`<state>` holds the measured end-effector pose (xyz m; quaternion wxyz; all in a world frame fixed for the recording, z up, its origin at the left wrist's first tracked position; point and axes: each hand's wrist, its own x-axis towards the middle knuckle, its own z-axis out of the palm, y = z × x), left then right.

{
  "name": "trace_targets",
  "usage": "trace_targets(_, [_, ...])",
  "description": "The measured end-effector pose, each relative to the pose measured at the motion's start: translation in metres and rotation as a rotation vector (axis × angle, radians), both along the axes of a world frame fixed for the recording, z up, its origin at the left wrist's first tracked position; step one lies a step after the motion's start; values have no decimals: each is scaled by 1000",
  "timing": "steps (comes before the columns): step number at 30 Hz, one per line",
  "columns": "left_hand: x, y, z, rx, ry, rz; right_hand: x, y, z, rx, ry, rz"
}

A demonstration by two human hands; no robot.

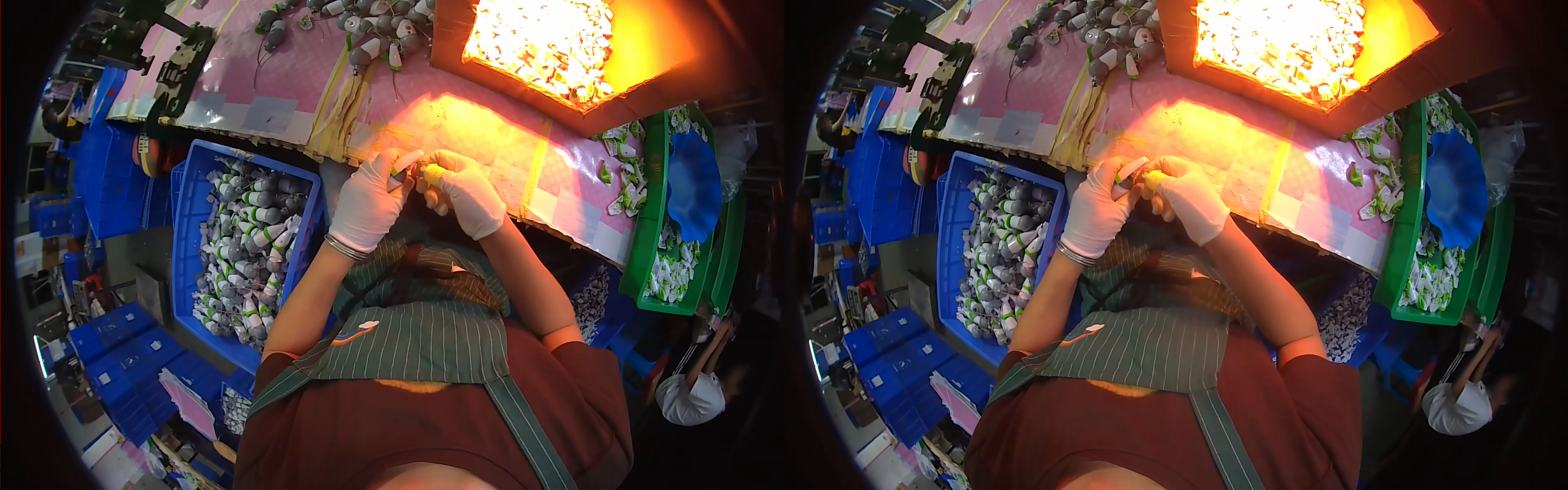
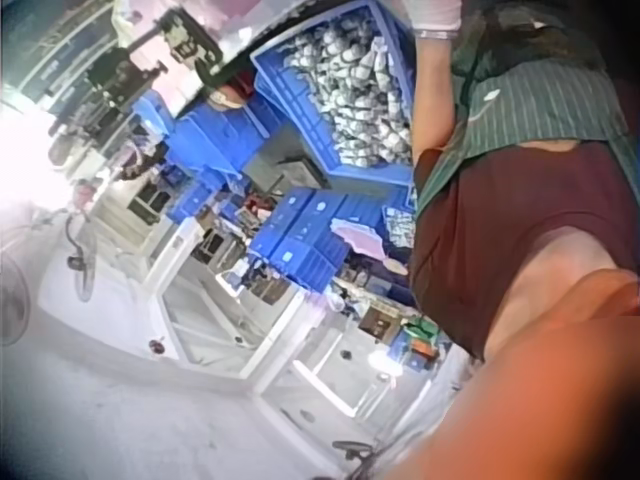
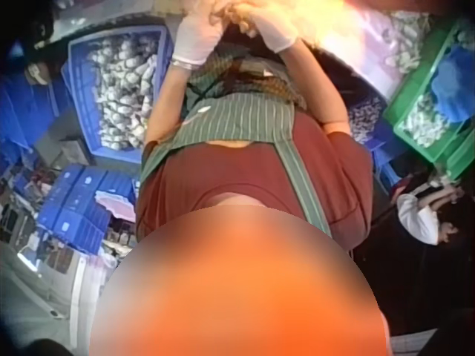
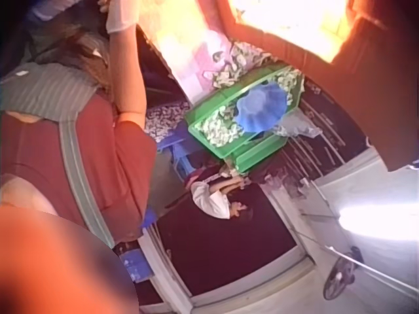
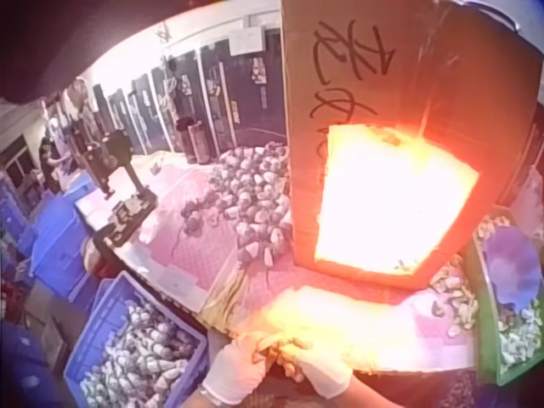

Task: Inspecting and sorting small white toy components using a light box at a factory workstation.

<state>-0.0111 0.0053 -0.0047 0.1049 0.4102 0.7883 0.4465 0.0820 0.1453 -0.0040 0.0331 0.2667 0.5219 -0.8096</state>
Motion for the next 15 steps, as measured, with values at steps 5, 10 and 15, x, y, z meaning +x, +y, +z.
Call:
trace_targets(5, [-2, -4, -5, -96, 99, -5, -3, -3, 3, 220, -43, 42])
trace_targets(10, [2, -5, -4, -60, -63, 11, -3, -17, -12, 796, 298, -232])
trace_targets(15, [-1, -7, -11, -92, -588, 23, -10, -21, -17, 1171, 393, -288])
